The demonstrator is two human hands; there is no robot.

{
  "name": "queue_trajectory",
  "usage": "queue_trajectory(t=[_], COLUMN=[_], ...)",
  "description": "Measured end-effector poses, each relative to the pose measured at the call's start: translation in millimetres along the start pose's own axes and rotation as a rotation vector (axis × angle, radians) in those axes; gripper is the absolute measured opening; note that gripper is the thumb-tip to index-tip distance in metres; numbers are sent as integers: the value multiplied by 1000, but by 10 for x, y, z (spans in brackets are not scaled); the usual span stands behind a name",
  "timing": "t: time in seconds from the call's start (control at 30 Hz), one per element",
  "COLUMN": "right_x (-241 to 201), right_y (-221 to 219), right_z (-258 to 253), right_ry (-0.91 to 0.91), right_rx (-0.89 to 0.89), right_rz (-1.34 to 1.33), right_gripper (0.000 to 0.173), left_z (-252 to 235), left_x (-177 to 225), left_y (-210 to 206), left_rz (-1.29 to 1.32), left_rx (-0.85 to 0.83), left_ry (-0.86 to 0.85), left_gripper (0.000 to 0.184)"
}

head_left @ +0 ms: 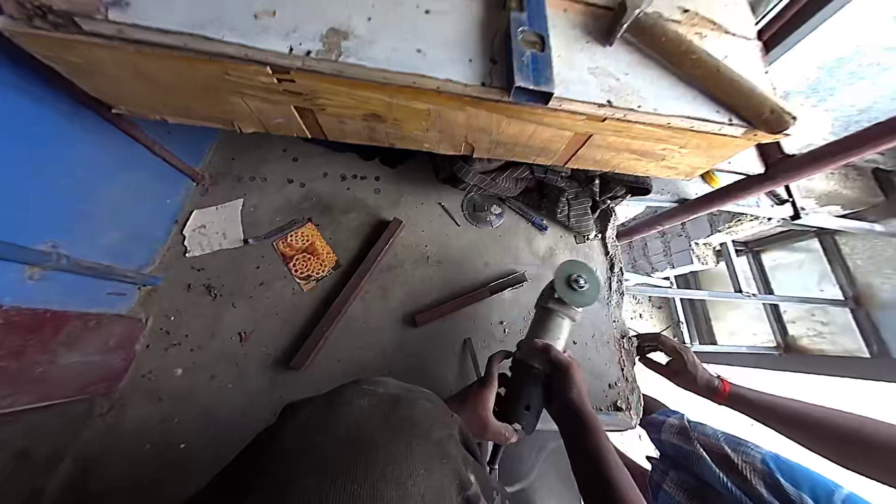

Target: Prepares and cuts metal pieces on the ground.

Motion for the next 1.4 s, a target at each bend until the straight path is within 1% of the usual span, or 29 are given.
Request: queue_trajectory(t=[0.03,0.07,0.1,0.13,0.17,0.2,0.23,0.27,0.3,0.33,0.37,0.4,0.43,0.47,0.5,0.53,0.63,0.73,0.83,1.0,1.4], right_x=[-3,2,4,2,-4,-19,-52,-119,-215,-320,-411,-478,-519,-542,-556,-557,-523,-456,-402,-351,-361], right_y=[-66,-128,-189,-245,-286,-306,-308,-300,-280,-265,-266,-281,-292,-288,-276,-260,-248,-252,-240,-267,-248], right_z=[-8,-4,-10,-24,-38,-53,-62,-78,-95,-79,-42,-15,0,4,-6,-24,-65,-82,-102,-114,-107], right_ry=[-4,0,9,21,32,36,39,48,61,73,77,92,122,156,184,209,230,189,171,152,134], right_rx=[20,49,85,122,163,191,206,214,217,216,212,206,199,189,170,150,107,108,110,129,112], right_rz=[14,27,48,83,140,214,316,467,678,938,1191,1404,1562,1670,1741,1793,1849,1837,1842,1844,1794], right_gripper=[51,51,51,52,54,57,58,61,65,71,82,90,94,97,97,97,94,96,97,99,97], left_z=[-45,67,95,95,80,55,3,-65,-158,-206,-219,-235,-259,-282,-302,-320,-374,-427,-434,-454,-483], left_x=[-251,65,315,426,394,278,26,-213,-496,-671,-779,-879,-973,-1048,-1114,-1174,-1274,-1308,-1312,-1177,-1080], left_y=[46,-17,-73,-78,-66,-42,27,129,254,378,509,660,828,993,1140,1253,1353,1322,1304,1296,1300], left_rz=[82,66,40,21,-9,-57,-151,-246,-347,-453,-571,-692,-795,-874,-931,-979,-1016,-987,-980,-976,-990], left_rx=[-28,64,141,158,153,131,74,27,34,97,220,397,569,693,769,802,765,736,734,669,624], left_ry=[-305,-1,241,344,362,335,257,154,45,-2,-18,-22,-16,11,20,16,-24,-34,-16,146,244], left_gripper=[99,97,95,93,92,92,93,91,85,75,66,59,57,56,54,52,38,32,32,32,32])
Point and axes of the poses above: each hand's wrist, its own z-axis away from the middle knuckle, its own y-axis out of the back of the hand, x = y × z, the point moved 1 cm from there along -z, towards the middle knuckle, and after that the axes turned 5 degrees about x, right-handed, at the moved point
